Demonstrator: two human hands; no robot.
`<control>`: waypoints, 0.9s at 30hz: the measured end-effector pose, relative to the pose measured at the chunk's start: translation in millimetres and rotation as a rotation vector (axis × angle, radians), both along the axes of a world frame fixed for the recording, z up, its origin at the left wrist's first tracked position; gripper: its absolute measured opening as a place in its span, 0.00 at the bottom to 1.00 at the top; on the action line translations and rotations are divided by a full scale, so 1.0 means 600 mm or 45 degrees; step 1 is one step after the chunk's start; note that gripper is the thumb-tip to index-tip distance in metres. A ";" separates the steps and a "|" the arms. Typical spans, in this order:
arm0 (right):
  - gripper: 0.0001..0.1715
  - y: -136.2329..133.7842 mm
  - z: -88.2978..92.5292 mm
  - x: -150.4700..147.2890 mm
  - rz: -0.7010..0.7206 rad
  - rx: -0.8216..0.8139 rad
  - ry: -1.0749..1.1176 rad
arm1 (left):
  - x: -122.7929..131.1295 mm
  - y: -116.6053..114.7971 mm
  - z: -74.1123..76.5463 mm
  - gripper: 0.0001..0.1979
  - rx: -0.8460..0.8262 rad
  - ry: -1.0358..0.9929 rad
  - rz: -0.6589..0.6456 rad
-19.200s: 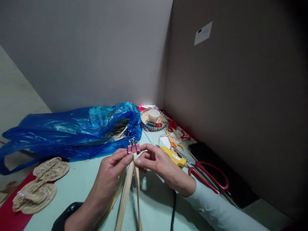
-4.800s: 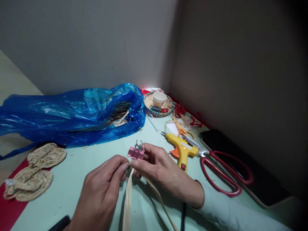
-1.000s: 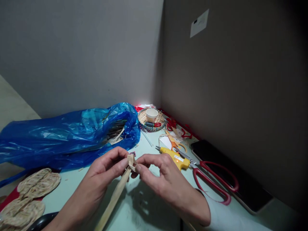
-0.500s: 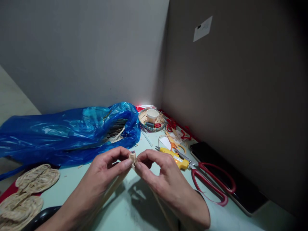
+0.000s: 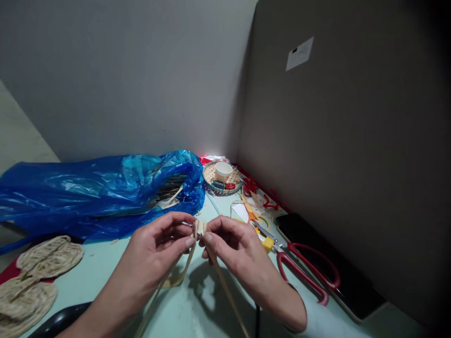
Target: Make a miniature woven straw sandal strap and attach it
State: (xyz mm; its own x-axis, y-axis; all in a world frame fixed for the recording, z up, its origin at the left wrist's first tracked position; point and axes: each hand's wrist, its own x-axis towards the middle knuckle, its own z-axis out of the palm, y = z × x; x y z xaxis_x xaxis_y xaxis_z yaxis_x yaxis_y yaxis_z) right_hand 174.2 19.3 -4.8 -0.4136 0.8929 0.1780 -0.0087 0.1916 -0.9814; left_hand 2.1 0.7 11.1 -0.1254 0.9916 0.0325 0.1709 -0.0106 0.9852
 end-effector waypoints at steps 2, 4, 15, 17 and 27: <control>0.12 0.003 0.001 0.002 0.003 0.005 0.013 | -0.002 -0.001 0.007 0.17 -0.024 -0.013 -0.010; 0.12 0.005 0.004 0.004 0.028 -0.009 0.058 | 0.000 -0.005 0.011 0.17 -0.029 -0.032 -0.034; 0.15 0.007 0.008 0.008 0.222 -0.192 0.178 | 0.009 -0.016 -0.008 0.19 -0.012 -0.153 -0.099; 0.14 0.008 0.005 0.009 0.186 -0.163 0.185 | 0.007 -0.016 -0.006 0.17 -0.044 -0.192 -0.175; 0.12 -0.003 -0.004 0.000 -0.165 0.298 0.035 | 0.030 -0.031 -0.030 0.17 -0.297 -0.284 -0.423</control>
State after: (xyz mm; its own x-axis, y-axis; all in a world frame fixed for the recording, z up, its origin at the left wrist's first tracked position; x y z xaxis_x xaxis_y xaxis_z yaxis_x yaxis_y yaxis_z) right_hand 174.1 17.7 -7.0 -0.2904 0.8712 0.3957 0.0047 0.4149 -0.9099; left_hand 19.8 -18.0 -6.7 0.2221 0.9568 -0.1877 -0.0203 0.1970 0.9802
